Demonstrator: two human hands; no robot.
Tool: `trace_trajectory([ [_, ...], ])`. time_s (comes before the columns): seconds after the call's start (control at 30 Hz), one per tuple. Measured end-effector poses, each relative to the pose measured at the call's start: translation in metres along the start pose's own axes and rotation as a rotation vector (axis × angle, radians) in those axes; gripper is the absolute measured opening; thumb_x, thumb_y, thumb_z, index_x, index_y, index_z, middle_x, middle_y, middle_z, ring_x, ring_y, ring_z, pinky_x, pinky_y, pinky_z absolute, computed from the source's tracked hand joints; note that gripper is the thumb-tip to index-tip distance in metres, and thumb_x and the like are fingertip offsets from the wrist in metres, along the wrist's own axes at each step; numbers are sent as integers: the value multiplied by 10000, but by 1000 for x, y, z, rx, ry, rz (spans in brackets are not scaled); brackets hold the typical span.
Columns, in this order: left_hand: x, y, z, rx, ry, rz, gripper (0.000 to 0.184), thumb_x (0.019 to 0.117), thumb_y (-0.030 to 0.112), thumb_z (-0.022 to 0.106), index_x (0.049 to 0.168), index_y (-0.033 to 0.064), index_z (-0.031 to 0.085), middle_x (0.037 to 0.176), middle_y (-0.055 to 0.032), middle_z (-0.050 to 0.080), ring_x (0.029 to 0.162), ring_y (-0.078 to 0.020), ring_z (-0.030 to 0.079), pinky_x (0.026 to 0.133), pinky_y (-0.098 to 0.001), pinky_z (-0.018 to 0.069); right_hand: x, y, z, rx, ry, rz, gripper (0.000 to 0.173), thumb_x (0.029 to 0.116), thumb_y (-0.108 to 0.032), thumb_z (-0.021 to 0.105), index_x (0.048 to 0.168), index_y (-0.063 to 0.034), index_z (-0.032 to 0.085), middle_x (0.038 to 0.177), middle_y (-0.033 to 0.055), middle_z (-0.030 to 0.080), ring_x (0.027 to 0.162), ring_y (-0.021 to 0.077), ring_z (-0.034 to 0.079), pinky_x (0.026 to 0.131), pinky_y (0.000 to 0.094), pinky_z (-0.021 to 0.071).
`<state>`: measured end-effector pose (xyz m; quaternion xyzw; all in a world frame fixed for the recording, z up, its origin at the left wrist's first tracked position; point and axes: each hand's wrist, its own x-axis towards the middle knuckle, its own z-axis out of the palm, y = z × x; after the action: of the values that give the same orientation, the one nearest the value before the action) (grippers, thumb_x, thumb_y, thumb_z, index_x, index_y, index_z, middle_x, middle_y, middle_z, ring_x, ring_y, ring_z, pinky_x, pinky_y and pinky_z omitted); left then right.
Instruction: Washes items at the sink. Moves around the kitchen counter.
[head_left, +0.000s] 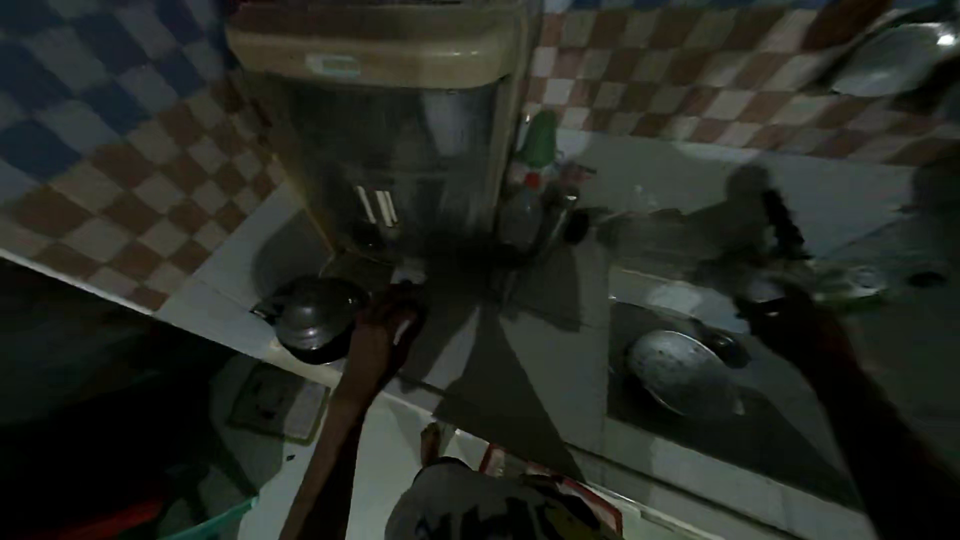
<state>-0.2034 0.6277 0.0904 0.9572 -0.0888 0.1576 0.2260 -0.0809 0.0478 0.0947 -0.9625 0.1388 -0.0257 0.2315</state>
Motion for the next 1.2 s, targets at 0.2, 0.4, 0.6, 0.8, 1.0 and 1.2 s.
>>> trace_trajectory([
  [0.2, -85, -72, 65, -149, -853, -298, 511, 985, 385, 650, 1422, 125, 595, 1501, -155, 526, 1416, -350, 457, 1192, -549, 318, -91, -159, 174, 153, -414, -337, 358, 1055, -259, 569, 1360, -80, 629, 1300, 156, 663, 1176, 304, 650, 1012, 505, 530],
  [0.4, -115, -117, 61, -321, -767, -393, 471, 1020, 423, 573, 1408, 159, 608, 1524, -74, 518, 1413, -236, 479, 1186, -459, 371, -168, -300, 348, 194, -655, -591, 510, 1036, -368, 549, 1468, -97, 557, 1544, 139, 493, 1449, 297, 433, 1210, 500, 334],
  [0.6, -120, -143, 43, -290, -782, -449, 451, 1030, 415, 560, 1395, 158, 621, 1494, -82, 552, 1407, -262, 489, 1179, -489, 372, -197, -372, 421, 162, -444, -625, 514, 960, -386, 611, 1421, -160, 596, 1506, 145, 520, 1410, 361, 451, 1160, 605, 354],
  [0.8, -118, -149, 50, -363, -844, -397, 432, 1037, 393, 559, 1374, 133, 635, 1449, -99, 590, 1367, -250, 532, 1161, -472, 402, -155, -305, 383, 120, -190, -512, 463, 1017, -482, 540, 1432, -282, 595, 1554, -16, 488, 1454, 201, 427, 1196, 469, 389],
  [1.0, -101, -145, 63, -366, -822, -294, 417, 1044, 383, 546, 1343, 110, 647, 1385, -90, 634, 1324, -225, 568, 1152, -439, 418, -105, -131, 340, -191, 34, -225, 656, 1054, -512, 339, 1602, -155, 369, 1692, 94, 261, 1574, 355, 171, 1248, 632, 165],
  [1.2, -76, -133, 66, -418, -784, -206, 435, 1038, 399, 551, 1384, 146, 630, 1451, -57, 590, 1391, -184, 503, 1203, -405, 364, -76, -57, 270, -96, 67, 357, 621, 971, -223, 685, 1509, -31, 442, 1481, 282, 496, 1326, 485, 521, 1039, 684, 447],
])
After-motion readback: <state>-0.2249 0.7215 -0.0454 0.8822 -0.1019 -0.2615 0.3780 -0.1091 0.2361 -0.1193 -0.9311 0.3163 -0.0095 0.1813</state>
